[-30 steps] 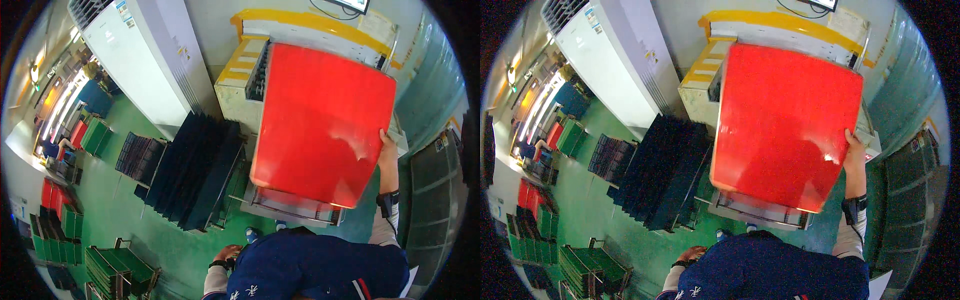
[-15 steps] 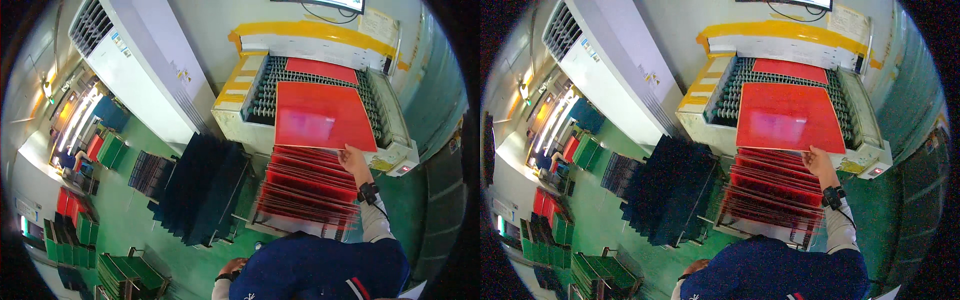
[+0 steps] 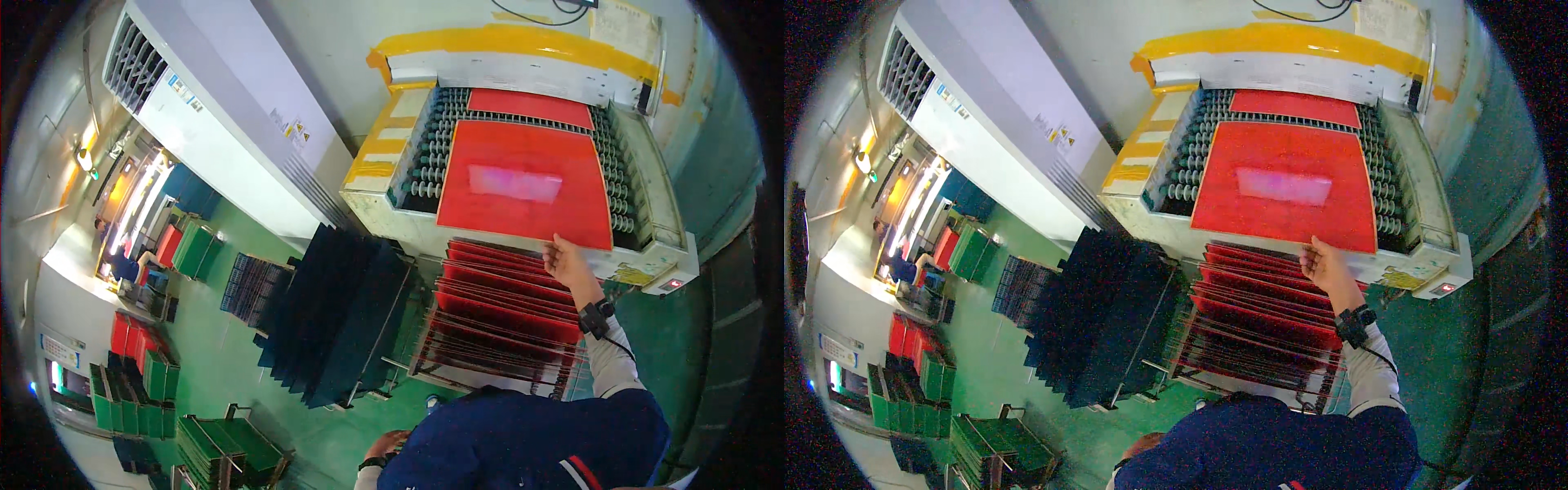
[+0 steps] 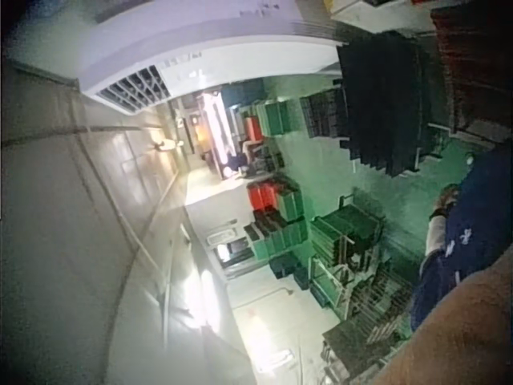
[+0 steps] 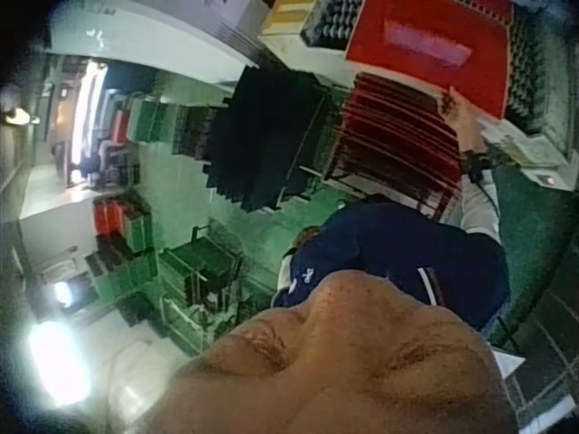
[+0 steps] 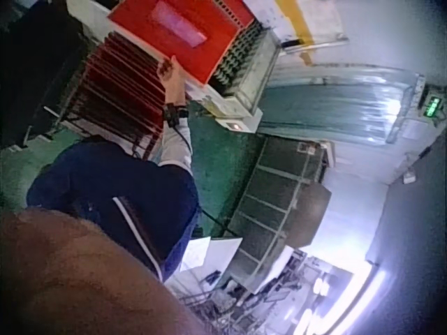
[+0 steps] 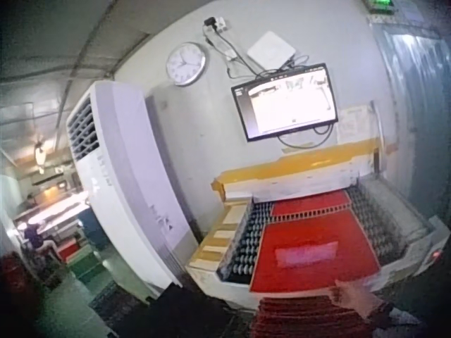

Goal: The person is feeding thin red and blue sheets one by one into a processing machine on the factory floor.

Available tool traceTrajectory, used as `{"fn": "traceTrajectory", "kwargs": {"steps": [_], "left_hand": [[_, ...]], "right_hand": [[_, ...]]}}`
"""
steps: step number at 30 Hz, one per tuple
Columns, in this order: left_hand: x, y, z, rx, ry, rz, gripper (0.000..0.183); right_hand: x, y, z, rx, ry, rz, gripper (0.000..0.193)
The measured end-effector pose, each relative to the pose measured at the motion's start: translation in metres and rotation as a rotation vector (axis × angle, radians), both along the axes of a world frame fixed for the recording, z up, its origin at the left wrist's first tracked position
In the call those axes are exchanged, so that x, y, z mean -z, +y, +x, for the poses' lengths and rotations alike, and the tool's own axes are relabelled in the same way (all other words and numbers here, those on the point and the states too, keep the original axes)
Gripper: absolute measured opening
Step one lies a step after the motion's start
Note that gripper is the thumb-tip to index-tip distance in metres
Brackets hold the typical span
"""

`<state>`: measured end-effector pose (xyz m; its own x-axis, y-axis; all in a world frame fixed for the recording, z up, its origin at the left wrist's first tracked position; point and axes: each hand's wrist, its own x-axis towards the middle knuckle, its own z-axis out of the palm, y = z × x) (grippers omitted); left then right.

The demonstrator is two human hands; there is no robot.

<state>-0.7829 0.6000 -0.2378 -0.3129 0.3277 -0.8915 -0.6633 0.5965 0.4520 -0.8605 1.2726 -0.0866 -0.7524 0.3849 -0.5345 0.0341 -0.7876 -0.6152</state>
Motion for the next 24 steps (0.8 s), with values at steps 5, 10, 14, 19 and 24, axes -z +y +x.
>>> {"fn": "traceTrajectory", "kwargs": {"steps": [5,10,14,19,24], "left_hand": [[-0.005,0.001,0.007,0.177,0.154,-0.014,0.054],[0.036,-0.008,0.010,-0.112,-0.179,-0.023,0.052],[0.032,-0.010,0.018,-0.074,0.057,0.070,0.045],[0.057,-0.034,0.030,-0.255,-0.099,0.204,0.041],[0.045,-0.025,0.042,-0.261,-0.160,-0.005,0.049]], "right_hand": [[-0.006,-0.003,0.002,0.007,-0.008,0.024,0.035],[-0.013,-0.012,-0.001,0.029,-0.020,0.072,0.034],[-0.011,-0.010,-0.001,0.031,-0.007,0.096,0.033],[-0.007,-0.001,0.001,0.009,-0.035,0.072,0.035],[-0.031,-0.048,0.004,-0.277,-0.116,0.312,0.036]]}}
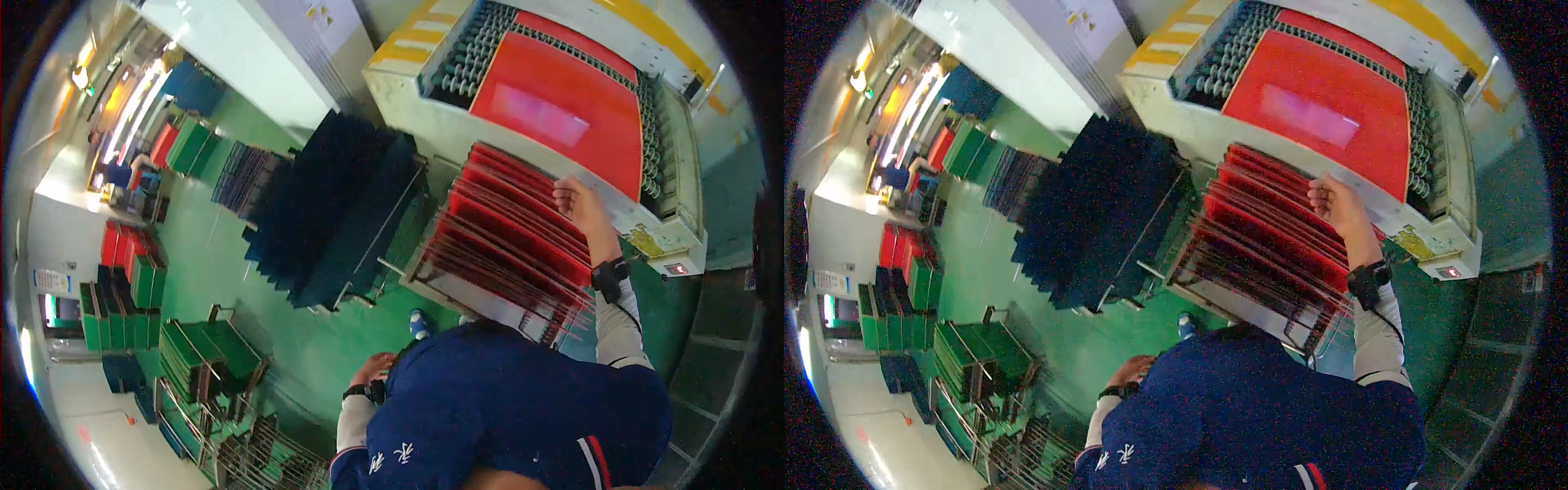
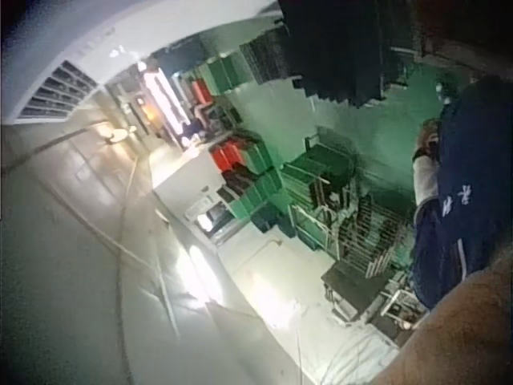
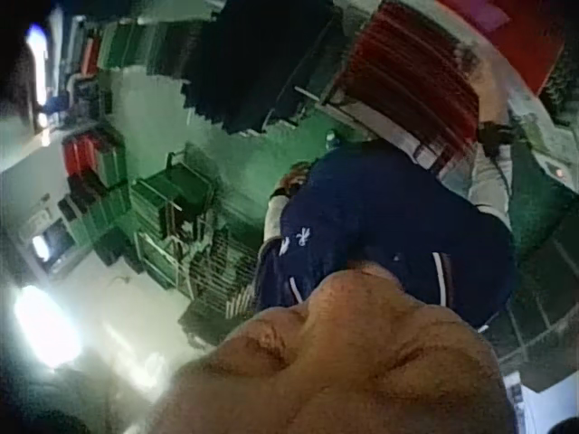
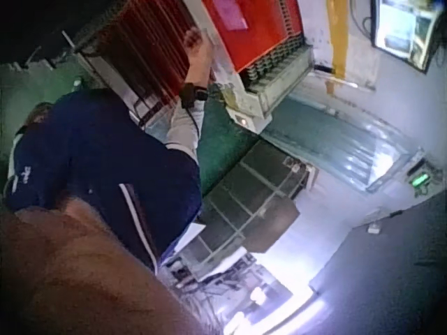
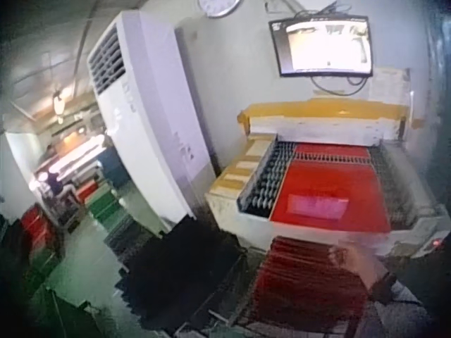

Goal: The person is feeding thin red and blue sheets one by one into a processing machine on the factory floor.

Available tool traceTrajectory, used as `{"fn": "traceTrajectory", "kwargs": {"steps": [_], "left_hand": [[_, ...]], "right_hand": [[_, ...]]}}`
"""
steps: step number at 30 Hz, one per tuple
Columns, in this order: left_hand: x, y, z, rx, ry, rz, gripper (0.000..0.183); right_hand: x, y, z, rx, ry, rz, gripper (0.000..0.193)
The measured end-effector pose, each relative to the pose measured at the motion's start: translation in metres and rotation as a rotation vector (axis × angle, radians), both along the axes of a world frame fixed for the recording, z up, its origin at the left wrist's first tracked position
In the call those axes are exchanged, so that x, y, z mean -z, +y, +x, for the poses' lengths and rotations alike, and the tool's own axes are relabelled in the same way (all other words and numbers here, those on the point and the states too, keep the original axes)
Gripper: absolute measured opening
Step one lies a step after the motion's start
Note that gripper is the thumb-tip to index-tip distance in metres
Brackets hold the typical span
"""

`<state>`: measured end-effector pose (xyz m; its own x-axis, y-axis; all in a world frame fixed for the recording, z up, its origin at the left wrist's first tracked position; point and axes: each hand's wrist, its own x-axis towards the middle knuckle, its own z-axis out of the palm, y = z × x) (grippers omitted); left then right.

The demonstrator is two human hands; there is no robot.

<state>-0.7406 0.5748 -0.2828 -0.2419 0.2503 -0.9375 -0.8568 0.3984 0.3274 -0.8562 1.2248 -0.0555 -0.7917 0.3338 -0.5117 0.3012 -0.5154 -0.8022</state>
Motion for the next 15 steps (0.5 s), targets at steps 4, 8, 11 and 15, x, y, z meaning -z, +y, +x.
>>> {"fn": "traceTrajectory", "kwargs": {"steps": [4,8,11,15], "left_hand": [[-0.023,0.009,-0.001,0.102,0.043,-0.057,0.057],[-0.017,0.004,-0.005,0.113,0.027,-0.048,0.058],[-0.010,-0.006,-0.007,0.127,0.059,0.009,0.056],[-0.021,-0.016,-0.007,0.143,0.098,0.014,0.052]], "right_hand": [[-0.031,-0.083,0.013,-0.271,-0.027,0.175,0.036],[-0.038,-0.145,0.037,-0.699,0.091,0.378,0.024],[-0.030,-0.178,0.049,-0.784,0.157,0.479,0.023],[-0.028,-0.213,0.054,-0.800,0.132,0.603,0.031]]}}
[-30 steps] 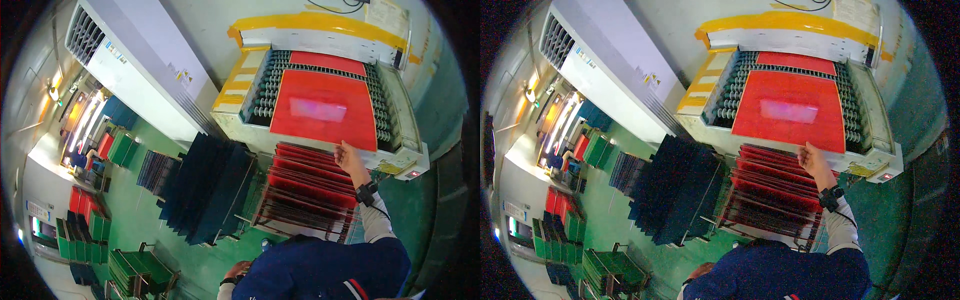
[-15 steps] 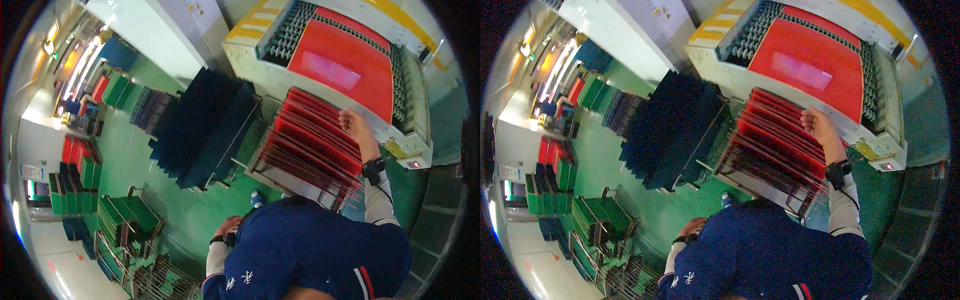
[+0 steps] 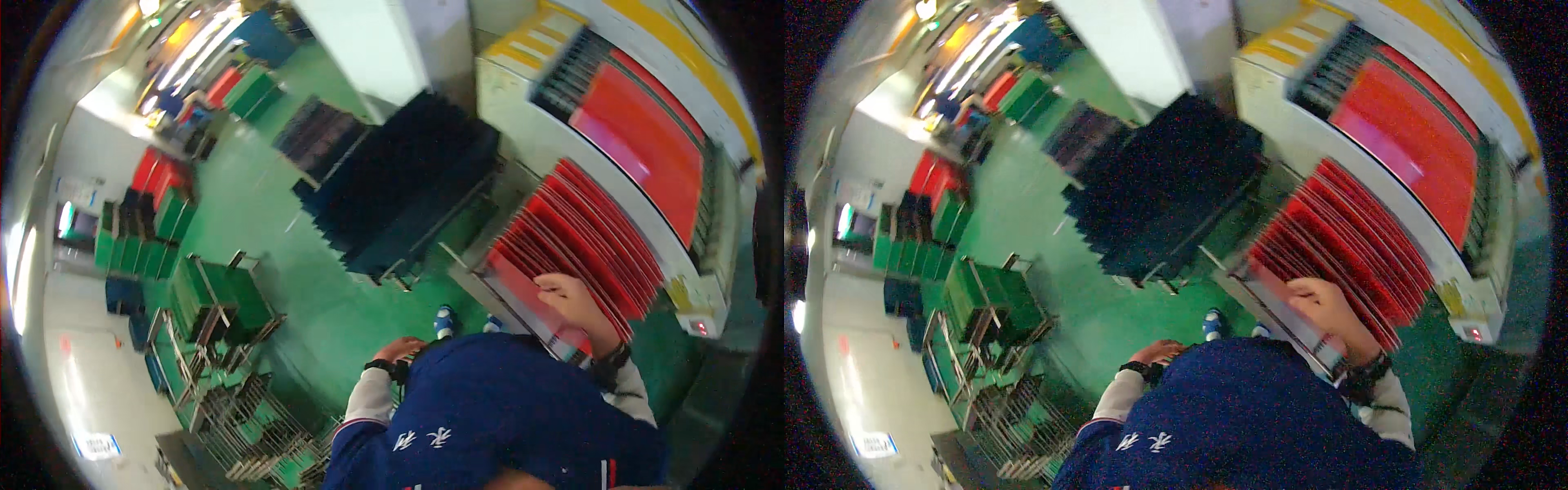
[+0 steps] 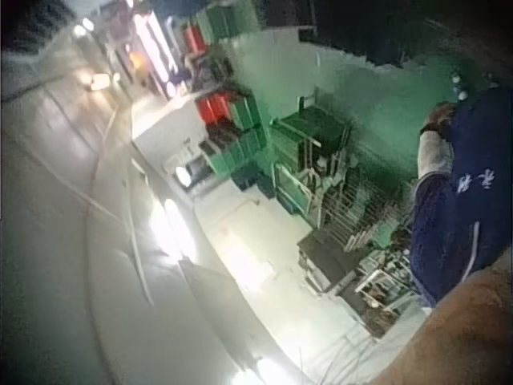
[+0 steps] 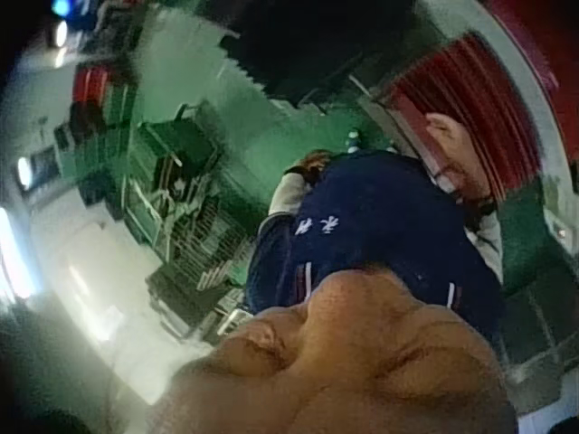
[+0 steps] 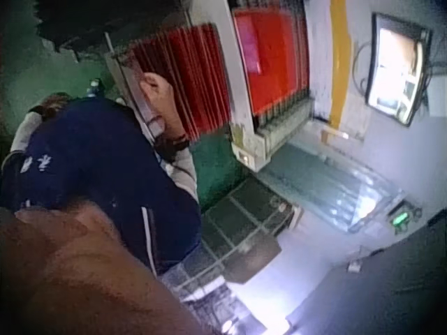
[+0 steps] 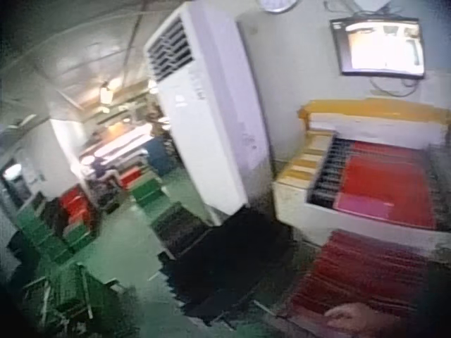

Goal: The person is feeding thin red and blue sheets one by one into a processing machine on the factory floor.

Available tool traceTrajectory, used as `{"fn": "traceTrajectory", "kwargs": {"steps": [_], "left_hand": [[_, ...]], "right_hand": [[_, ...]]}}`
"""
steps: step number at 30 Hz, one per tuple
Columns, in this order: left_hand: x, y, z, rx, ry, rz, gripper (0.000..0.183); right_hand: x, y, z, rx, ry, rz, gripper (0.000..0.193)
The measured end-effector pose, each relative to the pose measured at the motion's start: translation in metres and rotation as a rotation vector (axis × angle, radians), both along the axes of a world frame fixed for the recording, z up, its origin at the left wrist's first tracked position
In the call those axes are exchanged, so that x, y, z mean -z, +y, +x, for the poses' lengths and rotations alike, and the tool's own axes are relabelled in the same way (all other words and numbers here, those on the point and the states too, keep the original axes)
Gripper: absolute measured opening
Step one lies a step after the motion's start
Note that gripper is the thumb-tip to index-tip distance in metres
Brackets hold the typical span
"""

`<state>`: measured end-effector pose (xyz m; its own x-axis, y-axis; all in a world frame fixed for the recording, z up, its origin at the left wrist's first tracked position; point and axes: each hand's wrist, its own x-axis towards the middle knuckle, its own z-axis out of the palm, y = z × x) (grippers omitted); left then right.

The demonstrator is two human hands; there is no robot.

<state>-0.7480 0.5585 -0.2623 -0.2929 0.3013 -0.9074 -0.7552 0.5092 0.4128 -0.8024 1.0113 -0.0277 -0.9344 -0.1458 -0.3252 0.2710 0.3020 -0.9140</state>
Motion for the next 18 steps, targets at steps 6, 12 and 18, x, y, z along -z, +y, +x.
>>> {"fn": "traceTrajectory", "kwargs": {"steps": [6,12,18], "left_hand": [[-0.032,-0.012,-0.022,0.177,0.168,0.054,0.051],[0.029,-0.051,0.012,0.119,0.237,0.065,0.053],[0.029,-0.078,0.036,0.163,0.023,0.054,0.053]], "right_hand": [[0.015,-0.029,0.006,-0.109,0.210,0.288,0.039],[0.041,-0.050,0.008,-0.023,0.100,0.229,0.045],[0.064,-0.044,0.012,-0.109,0.090,0.498,0.048]]}}
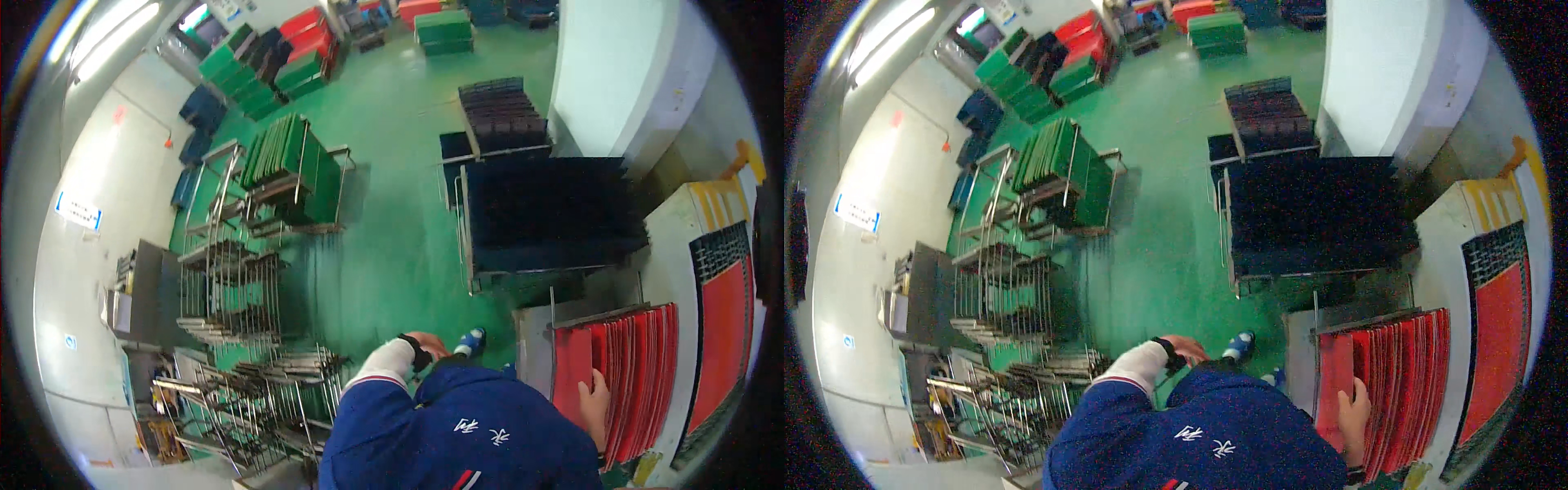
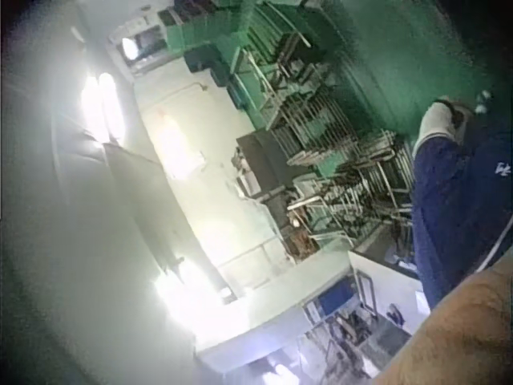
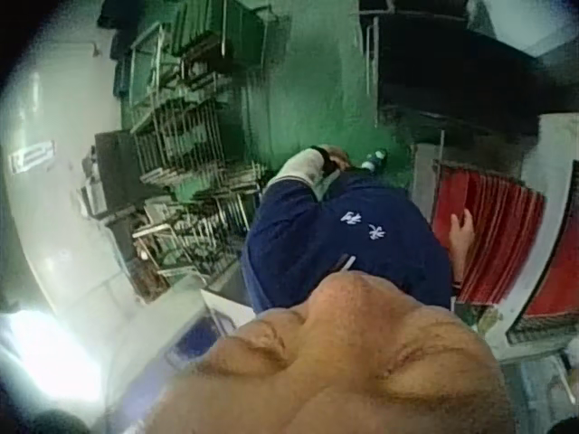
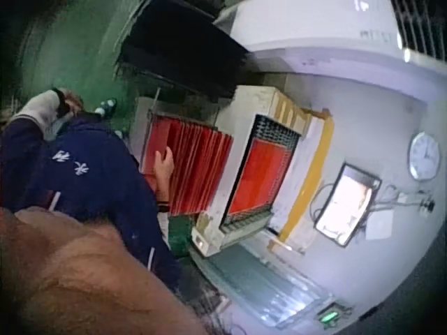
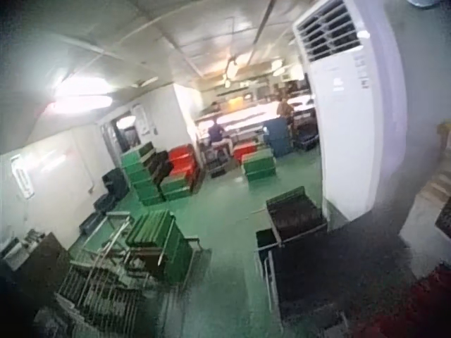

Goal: The person is feeding thin red and blue sheets one by one into a processing machine on the factory floor.

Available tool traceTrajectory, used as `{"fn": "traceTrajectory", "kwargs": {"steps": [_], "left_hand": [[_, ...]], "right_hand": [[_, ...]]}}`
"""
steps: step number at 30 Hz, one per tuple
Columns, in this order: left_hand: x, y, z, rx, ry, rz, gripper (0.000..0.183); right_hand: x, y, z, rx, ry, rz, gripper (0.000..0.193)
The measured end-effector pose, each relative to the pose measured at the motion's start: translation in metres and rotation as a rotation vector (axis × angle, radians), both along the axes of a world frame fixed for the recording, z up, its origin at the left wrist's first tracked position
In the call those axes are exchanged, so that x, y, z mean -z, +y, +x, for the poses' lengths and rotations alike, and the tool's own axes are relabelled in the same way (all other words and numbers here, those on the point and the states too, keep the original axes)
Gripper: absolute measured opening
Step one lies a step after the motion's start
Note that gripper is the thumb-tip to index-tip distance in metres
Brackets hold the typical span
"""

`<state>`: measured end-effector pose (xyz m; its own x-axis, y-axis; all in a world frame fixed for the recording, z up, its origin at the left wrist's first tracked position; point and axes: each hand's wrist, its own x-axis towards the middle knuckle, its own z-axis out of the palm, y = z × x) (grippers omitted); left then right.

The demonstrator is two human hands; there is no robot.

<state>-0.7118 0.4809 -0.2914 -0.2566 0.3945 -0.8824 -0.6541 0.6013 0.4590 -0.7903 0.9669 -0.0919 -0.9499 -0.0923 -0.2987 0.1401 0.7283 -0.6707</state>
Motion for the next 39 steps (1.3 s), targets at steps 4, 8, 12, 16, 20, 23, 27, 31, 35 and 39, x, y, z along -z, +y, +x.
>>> {"fn": "traceTrajectory", "kwargs": {"steps": [4,8,12,16,20,23,27,31,35,39], "left_hand": [[0.105,-0.083,0.123,-0.265,0.218,0.667,0.047],[0.039,-0.064,0.139,-0.595,-0.073,-0.144,0.042],[0.031,-0.045,0.189,-0.561,-0.148,-0.375,0.053],[0.057,0.010,0.218,-0.453,0.007,-0.269,0.058],[0.102,0.080,0.254,-0.464,0.048,-0.271,0.067],[0.055,0.097,0.196,-0.190,0.036,-0.341,0.071],[0.065,0.127,0.169,-0.010,-0.074,-0.313,0.074],[0.091,0.138,0.159,0.101,-0.075,-0.267,0.065],[0.116,0.155,0.166,0.113,-0.046,-0.259,0.051],[0.170,0.164,0.207,-0.023,0.035,-0.135,0.046]], "right_hand": [[0.010,0.021,-0.011,-0.133,-0.124,-0.016,0.043],[0.035,0.040,-0.014,-0.181,-0.228,0.200,0.041],[0.049,0.066,-0.024,-0.242,-0.303,0.203,0.042],[0.048,0.055,-0.033,-0.206,-0.394,0.155,0.042],[0.043,0.047,-0.039,-0.156,-0.442,0.068,0.041],[0.040,0.048,-0.037,-0.211,-0.441,0.111,0.040],[0.048,0.054,-0.037,-0.170,-0.451,0.035,0.040],[0.042,0.051,-0.031,-0.251,-0.399,0.118,0.039],[0.043,0.055,-0.029,-0.263,-0.391,0.150,0.039],[0.031,0.043,-0.029,-0.156,-0.401,0.059,0.040]]}}
